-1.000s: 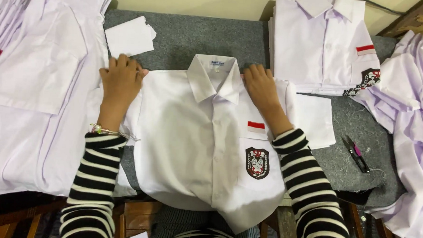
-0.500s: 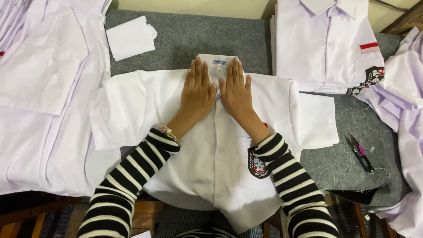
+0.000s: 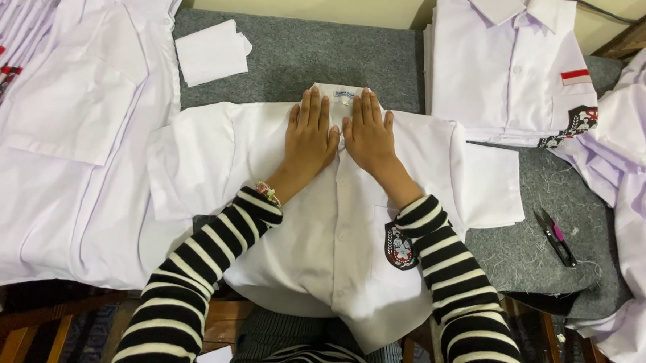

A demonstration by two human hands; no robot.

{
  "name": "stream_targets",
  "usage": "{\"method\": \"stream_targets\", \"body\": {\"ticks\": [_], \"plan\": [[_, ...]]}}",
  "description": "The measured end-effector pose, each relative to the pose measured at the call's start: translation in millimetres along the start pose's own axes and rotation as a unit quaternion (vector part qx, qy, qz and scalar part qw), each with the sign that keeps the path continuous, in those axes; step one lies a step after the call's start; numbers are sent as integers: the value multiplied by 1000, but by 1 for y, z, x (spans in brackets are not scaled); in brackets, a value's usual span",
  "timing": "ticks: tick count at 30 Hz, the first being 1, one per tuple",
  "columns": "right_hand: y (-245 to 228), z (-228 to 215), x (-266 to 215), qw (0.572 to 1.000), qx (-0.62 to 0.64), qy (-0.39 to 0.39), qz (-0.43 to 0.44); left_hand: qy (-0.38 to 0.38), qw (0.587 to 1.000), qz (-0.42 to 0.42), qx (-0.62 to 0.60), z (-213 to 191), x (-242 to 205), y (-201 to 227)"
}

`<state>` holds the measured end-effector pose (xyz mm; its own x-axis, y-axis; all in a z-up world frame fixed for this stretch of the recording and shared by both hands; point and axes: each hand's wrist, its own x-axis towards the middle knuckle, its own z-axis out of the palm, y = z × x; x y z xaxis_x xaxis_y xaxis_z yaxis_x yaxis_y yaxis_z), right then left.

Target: Folding a white uniform shirt on a work table in a factory setting.

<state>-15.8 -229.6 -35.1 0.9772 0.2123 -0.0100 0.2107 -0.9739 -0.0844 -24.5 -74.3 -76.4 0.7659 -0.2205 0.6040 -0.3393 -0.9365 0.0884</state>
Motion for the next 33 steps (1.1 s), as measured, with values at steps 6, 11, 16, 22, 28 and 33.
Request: {"method": "stream_targets", "body": {"ticks": [6, 11, 16, 22, 28, 33], "plan": [[20, 33, 21, 979, -38, 183, -79, -170, 984, -24, -37, 12, 16, -12], [40, 55, 49, 949, -58, 276, -139, -251, 967, -46, -13, -10, 40, -2], [31, 46, 42, 984, -52, 138, -97, -217, 976, -21, -29, -11, 26, -1], [4, 5, 1, 995, 40, 77, -50, -49, 998, -9, -42, 42, 17, -9], [12, -6, 11, 998, 39, 23, -42, -44, 998, -15, -32, 23, 25, -4], [29, -15, 30, 992, 66, -87, -59, -258, 965, -43, -18, 3, 35, -1]]}}
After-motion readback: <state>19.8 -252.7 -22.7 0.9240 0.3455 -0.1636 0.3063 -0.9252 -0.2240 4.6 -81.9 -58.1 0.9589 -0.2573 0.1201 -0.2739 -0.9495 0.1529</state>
